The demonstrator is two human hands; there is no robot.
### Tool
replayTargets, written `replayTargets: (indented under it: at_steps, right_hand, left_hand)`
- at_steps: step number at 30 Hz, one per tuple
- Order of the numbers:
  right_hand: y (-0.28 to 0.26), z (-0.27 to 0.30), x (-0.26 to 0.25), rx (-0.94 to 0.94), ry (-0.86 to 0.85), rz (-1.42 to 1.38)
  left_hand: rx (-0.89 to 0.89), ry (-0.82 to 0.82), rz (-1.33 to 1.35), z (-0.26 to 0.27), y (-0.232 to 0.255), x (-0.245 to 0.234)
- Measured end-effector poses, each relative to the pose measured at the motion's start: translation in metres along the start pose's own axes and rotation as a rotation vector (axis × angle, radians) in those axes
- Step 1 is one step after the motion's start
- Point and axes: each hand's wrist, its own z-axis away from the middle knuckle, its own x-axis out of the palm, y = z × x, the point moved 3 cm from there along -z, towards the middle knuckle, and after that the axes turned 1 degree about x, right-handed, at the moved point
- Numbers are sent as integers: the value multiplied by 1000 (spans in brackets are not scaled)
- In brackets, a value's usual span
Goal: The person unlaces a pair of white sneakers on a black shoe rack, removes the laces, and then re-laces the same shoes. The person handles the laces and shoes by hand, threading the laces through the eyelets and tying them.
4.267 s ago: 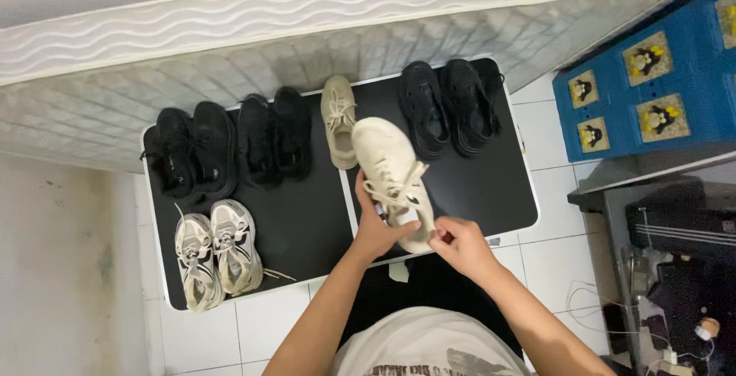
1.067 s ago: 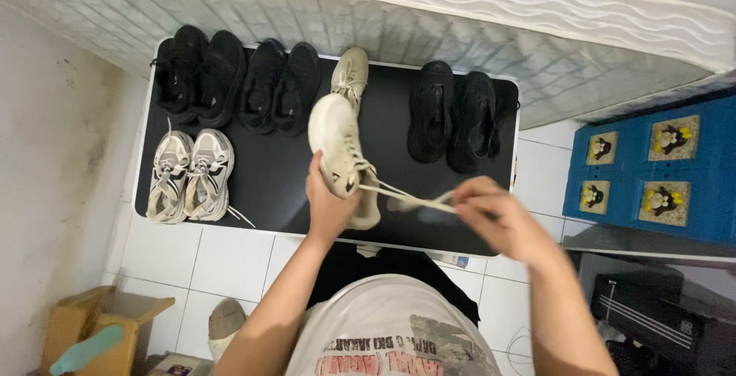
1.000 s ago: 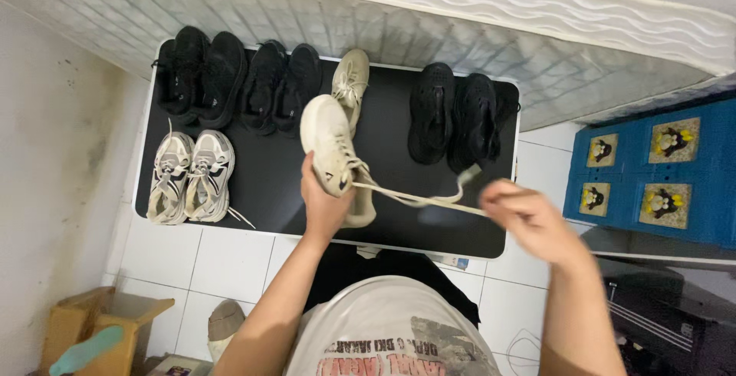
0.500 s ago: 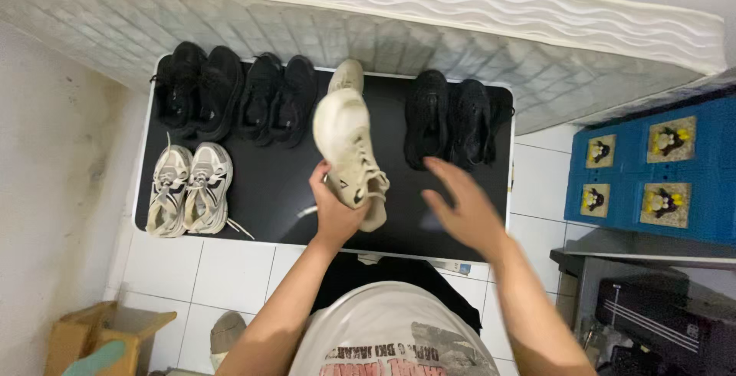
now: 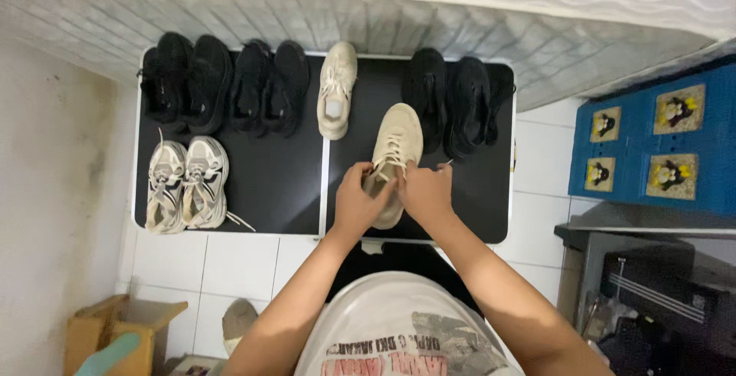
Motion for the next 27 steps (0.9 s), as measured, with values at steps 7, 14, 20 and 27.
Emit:
replayTargets:
  at_steps: [7,14,20,27]
  right_hand:
    - [4,10,3,-100,63,-20]
    - [18,15,14,-134,26,-120]
    - [13,22,42,27,-7,-34]
    - [33,14,81,86,-48,37]
  left_hand:
    - [16,-62,99,-13,-35,-7]
    - [-76,-340,131,-16,-36,-16]
    - [-180,-513,-440,1,-43,-9]
    - [-762,-244,1054,2,-147,3]
